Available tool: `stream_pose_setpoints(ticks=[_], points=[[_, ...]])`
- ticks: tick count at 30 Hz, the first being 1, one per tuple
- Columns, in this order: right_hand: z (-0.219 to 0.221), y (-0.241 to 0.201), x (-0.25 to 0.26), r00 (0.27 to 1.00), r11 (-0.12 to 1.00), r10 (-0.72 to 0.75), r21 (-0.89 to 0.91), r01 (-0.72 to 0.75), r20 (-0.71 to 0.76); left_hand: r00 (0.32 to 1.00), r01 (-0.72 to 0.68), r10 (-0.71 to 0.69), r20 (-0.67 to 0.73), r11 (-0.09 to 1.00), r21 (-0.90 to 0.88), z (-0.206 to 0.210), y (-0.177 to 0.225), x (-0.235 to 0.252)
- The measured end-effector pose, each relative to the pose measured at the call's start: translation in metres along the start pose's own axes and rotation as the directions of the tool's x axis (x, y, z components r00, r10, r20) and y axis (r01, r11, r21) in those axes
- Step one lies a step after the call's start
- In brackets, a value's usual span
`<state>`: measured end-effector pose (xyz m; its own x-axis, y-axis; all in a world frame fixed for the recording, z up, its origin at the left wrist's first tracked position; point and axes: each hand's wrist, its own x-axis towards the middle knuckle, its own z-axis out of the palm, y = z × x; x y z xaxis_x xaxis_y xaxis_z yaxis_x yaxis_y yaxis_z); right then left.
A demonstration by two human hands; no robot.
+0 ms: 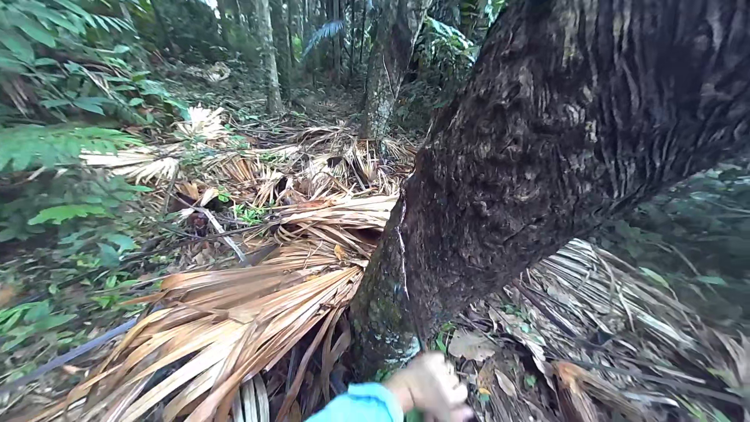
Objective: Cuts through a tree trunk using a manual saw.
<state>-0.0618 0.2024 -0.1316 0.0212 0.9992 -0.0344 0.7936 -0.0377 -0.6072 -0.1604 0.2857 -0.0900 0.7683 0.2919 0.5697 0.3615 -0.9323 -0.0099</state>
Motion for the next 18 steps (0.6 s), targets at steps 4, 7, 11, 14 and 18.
stream_pose_setpoints(ticks=[4, 7, 11, 14, 18], points=[[-0.014, -0.026, 0.075, 0.948, 0.983, -0.179, -0.007, 0.183, -0.263, 0.986, -0.104, 0.122, -0.116, 0.983, 0.15, -0.039, -0.065, 0.048], [-0.018, -0.036, 0.09, 0.996, 0.999, -0.016, -0.048, 0.012, -0.091, 0.958, -0.151, 0.209, -0.196, 0.95, 0.273, -0.029, -0.081, 0.048], [0.005, -0.021, 0.078, 0.974, 0.996, -0.093, -0.032, 0.088, -0.207, 0.956, -0.156, 0.213, -0.202, 0.952, 0.262, -0.017, -0.072, 0.036], [-0.001, -0.035, 0.091, 0.969, 0.994, -0.108, -0.055, 0.098, -0.221, 0.928, -0.15, 0.245, -0.281, 0.936, 0.318, -0.021, -0.088, 0.04], [0.003, -0.03, 0.087, 0.992, 0.997, -0.033, -0.066, 0.025, -0.123, 0.927, -0.126, 0.242, -0.287, 0.922, 0.367, -0.007, -0.081, 0.033]])
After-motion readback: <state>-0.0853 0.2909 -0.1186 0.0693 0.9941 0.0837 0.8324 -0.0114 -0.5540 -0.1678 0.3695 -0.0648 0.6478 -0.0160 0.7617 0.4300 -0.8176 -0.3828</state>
